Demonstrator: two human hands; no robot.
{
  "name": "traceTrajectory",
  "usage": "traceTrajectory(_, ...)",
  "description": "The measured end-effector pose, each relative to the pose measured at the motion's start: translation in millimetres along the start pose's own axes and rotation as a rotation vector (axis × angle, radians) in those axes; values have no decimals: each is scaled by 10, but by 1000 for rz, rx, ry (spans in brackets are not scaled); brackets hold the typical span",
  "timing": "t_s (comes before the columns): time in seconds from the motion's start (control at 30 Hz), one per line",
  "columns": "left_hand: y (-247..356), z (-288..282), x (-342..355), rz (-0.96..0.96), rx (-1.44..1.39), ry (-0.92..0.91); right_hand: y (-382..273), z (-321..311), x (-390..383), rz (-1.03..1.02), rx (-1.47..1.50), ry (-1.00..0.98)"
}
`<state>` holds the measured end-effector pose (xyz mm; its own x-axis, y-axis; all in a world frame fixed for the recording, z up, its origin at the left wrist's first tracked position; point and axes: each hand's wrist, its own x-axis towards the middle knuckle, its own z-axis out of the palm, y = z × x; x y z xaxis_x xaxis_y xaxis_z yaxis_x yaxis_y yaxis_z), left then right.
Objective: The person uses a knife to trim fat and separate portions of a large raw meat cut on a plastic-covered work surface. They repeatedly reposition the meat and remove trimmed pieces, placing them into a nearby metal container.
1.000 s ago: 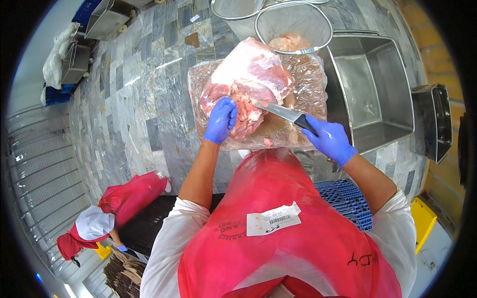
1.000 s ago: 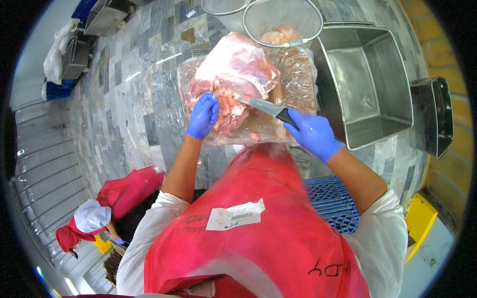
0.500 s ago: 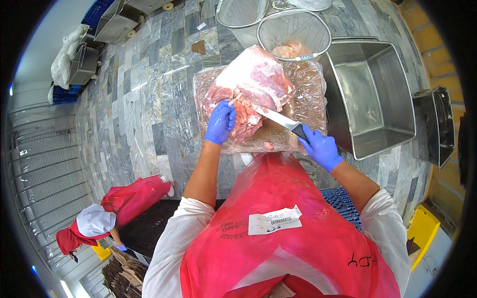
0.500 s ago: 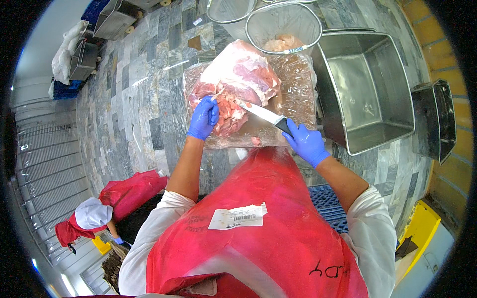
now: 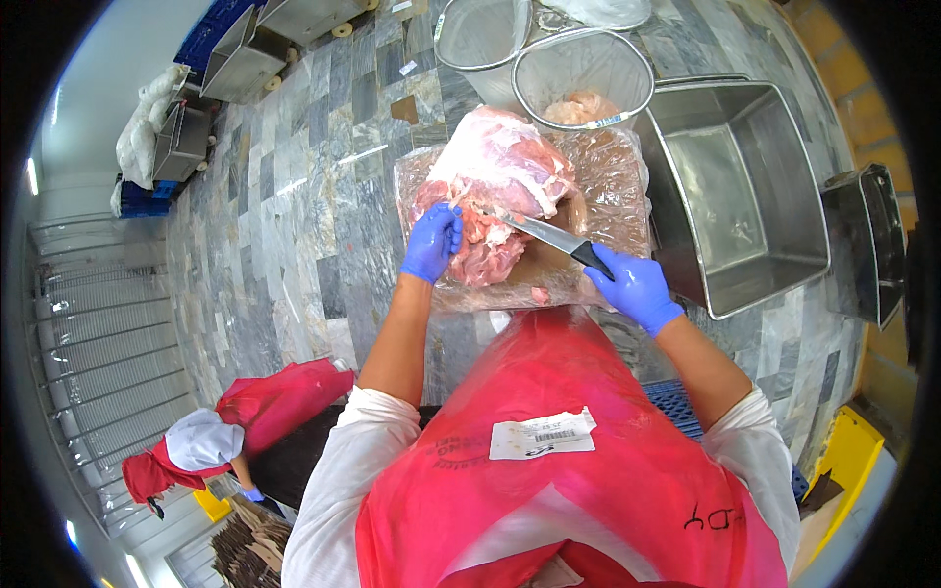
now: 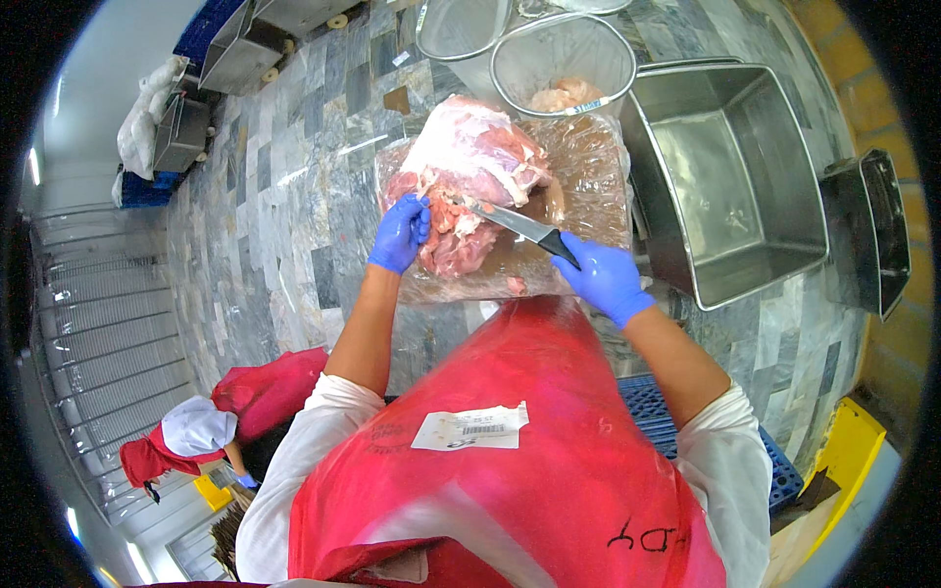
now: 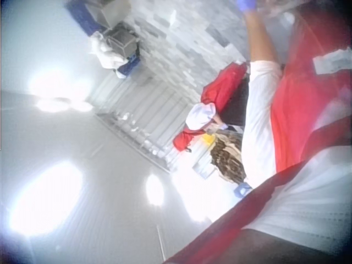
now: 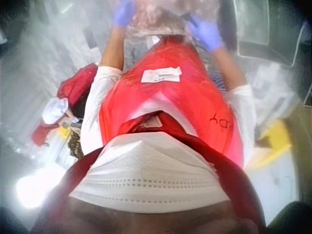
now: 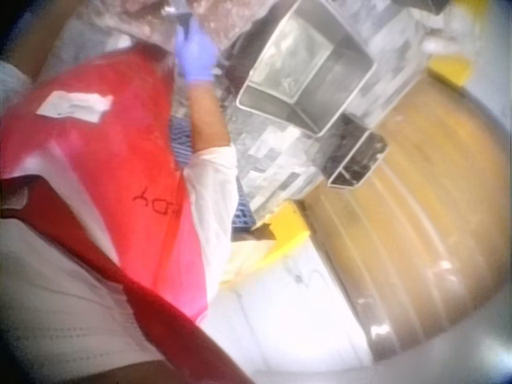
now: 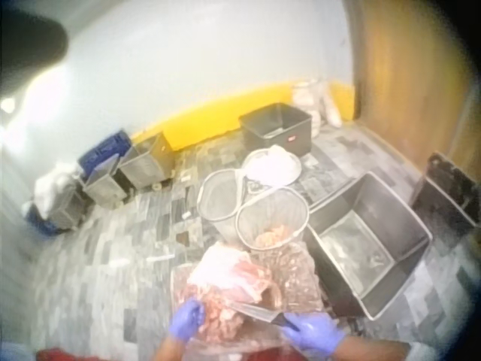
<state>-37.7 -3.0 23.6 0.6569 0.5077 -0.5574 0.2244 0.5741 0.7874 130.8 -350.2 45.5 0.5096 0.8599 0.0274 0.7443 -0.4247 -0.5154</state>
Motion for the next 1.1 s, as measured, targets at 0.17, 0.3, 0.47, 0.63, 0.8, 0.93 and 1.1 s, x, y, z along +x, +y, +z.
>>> traceTrajectory(0.17,636,311,-1,154,508,44,5,-96,-205,48,65,41)
traceTrajectory(0.3,1104,784,313,418,822,-45,-23,-168,-576,182,56,-7)
traceTrajectory(0.47,1341,1369,1125,604,1052,-109,-5,-116,-944,253,130,18)
traceTrajectory(0.63,1426,1915,1911,728,1253,-183,14,-157,-1130,316,149,45)
traceTrajectory(0.8,1548,2176,1898,748,1346,-172,54,-191,-1252,383,217,148)
traceTrajectory(0.93,1376,1789,1521,831,1203,-126,148,-129,-1279,426,278,145)
traceTrajectory(1.1,504,950,364,848,1253,84,131,-170,-1103,387,256,89)
